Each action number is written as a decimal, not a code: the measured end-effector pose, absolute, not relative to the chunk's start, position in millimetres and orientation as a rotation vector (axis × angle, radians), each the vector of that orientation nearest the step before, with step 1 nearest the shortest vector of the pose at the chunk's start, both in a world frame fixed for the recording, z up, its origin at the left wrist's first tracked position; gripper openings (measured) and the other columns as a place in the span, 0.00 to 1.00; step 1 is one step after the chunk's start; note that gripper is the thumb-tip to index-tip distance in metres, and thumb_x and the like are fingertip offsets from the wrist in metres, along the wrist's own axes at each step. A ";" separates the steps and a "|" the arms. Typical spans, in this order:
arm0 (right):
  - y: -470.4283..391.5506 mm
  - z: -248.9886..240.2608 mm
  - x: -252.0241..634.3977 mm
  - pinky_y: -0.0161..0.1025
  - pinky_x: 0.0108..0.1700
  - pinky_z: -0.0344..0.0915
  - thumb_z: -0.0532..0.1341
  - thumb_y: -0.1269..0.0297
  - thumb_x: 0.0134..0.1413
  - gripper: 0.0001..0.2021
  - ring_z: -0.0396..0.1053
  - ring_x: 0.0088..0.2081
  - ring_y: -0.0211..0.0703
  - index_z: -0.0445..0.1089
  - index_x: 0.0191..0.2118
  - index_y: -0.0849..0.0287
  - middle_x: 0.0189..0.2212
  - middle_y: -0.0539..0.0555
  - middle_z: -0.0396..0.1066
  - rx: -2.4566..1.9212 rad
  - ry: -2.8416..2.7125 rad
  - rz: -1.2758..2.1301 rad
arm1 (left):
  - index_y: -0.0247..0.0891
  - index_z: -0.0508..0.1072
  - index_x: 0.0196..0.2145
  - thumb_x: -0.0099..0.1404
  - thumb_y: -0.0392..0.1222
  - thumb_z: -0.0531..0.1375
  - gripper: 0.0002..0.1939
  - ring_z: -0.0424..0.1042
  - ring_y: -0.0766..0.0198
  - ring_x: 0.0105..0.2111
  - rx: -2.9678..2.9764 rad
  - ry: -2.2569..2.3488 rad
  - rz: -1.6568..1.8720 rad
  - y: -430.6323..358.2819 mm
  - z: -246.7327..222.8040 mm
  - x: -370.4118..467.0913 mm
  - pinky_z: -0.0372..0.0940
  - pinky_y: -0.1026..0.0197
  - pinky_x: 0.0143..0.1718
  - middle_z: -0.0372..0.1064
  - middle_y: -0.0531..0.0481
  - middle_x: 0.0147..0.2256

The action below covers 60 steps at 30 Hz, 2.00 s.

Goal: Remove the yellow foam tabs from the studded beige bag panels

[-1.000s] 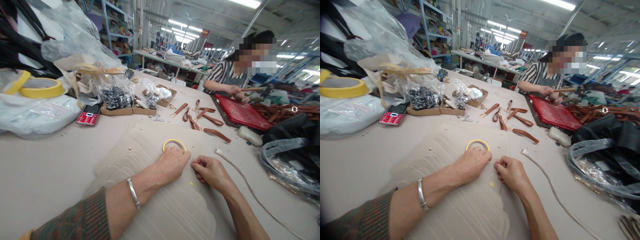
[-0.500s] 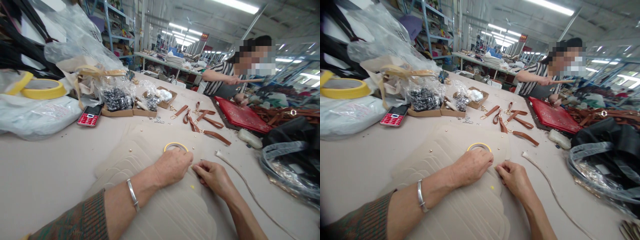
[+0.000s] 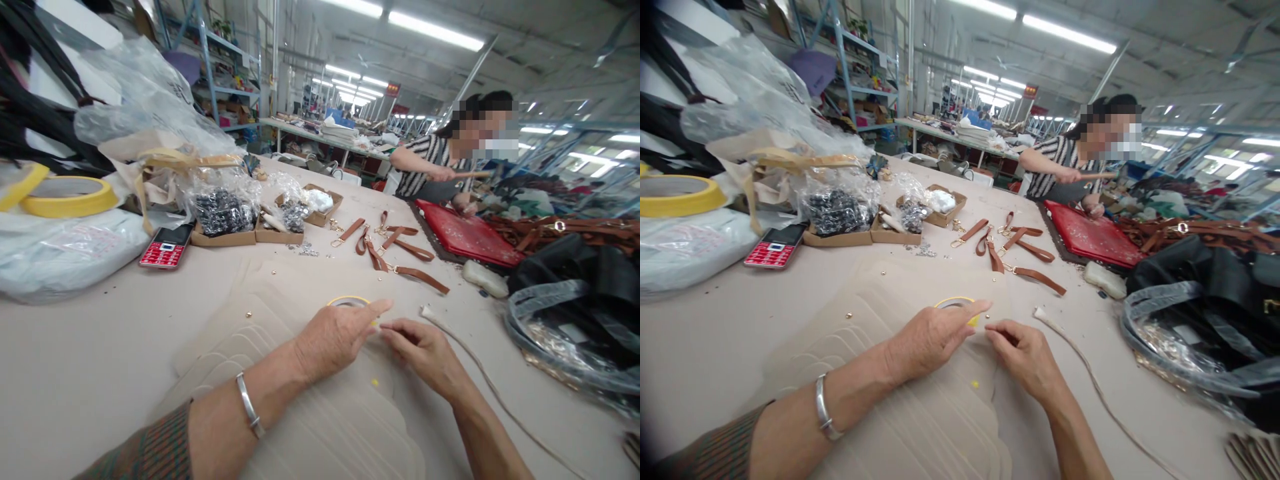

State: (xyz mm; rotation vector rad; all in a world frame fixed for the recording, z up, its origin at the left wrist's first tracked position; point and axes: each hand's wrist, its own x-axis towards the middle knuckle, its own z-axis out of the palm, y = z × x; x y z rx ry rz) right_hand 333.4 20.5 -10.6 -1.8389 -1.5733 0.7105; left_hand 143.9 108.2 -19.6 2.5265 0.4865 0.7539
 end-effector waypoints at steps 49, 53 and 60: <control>55.6 -40.2 328.4 0.35 0.24 0.62 0.57 0.54 0.50 0.13 0.66 0.19 0.39 0.74 0.27 0.58 0.17 0.49 0.70 -2.117 -1.409 0.374 | 0.39 0.67 0.40 0.68 0.32 0.48 0.10 0.69 0.55 0.38 2.853 0.852 0.190 105.1 -20.0 157.7 0.69 0.56 0.34 0.67 0.46 0.37; 53.9 -43.2 330.8 0.35 0.21 0.62 0.59 0.53 0.49 0.16 0.66 0.17 0.40 0.72 0.40 0.58 0.16 0.47 0.69 -2.163 -1.294 0.391 | 0.39 0.67 0.41 0.69 0.32 0.48 0.10 0.69 0.55 0.39 2.839 0.866 0.160 105.3 -20.5 156.3 0.69 0.56 0.36 0.67 0.45 0.37; 37.4 -46.1 332.5 0.38 0.28 0.68 0.58 0.50 0.53 0.16 0.71 0.23 0.42 0.74 0.34 0.59 0.21 0.52 0.74 -2.006 -1.258 0.476 | 0.37 0.67 0.41 0.67 0.30 0.48 0.11 0.71 0.54 0.37 2.817 0.870 0.153 105.6 -17.5 156.0 0.68 0.55 0.35 0.68 0.44 0.37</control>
